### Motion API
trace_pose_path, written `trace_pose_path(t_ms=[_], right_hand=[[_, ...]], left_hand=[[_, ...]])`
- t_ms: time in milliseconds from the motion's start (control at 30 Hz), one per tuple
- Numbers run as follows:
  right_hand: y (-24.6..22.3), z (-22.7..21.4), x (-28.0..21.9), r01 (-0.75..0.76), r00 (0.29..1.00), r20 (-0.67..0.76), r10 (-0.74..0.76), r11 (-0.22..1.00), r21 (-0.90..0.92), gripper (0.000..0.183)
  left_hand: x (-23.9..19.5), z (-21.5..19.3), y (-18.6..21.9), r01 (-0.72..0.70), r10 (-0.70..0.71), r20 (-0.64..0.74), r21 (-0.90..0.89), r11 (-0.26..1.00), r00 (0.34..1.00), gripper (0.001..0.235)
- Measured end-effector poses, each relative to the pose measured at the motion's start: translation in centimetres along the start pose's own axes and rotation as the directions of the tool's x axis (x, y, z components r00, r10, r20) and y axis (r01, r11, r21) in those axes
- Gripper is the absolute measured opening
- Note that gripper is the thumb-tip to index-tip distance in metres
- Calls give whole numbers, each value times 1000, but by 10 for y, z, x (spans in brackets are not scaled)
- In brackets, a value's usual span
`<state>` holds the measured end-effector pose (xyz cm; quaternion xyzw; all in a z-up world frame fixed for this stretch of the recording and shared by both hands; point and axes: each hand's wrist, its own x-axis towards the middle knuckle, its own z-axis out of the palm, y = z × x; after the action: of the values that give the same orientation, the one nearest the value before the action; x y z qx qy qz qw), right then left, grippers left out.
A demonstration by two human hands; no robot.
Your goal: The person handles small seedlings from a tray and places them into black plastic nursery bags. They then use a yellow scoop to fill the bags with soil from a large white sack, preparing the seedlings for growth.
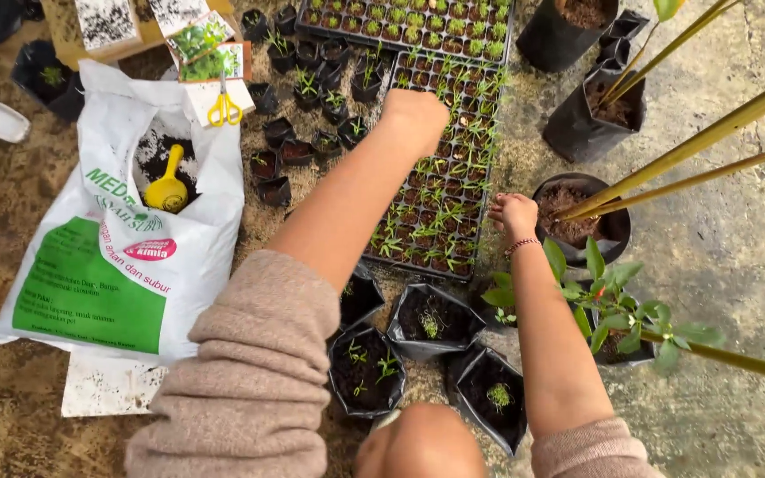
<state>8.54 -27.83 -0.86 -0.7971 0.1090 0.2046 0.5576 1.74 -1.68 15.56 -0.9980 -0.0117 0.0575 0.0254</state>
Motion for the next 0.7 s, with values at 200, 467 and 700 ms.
trace_pose_path(t_ms=[200,467,700], right_hand=[[-65,-11,-79,-66,975,211,74,997,-45,23],[-63,-25,-68,-18,976,211,50,989,-149,11],[-45,-29,-41,72,991,130,-39,962,-262,27]], left_hand=[[-15,-88,61,84,-151,343,202,976,927,13],[2,-55,41,-50,-41,428,198,979,903,12],[47,62,-49,-123,95,188,146,982,978,14]])
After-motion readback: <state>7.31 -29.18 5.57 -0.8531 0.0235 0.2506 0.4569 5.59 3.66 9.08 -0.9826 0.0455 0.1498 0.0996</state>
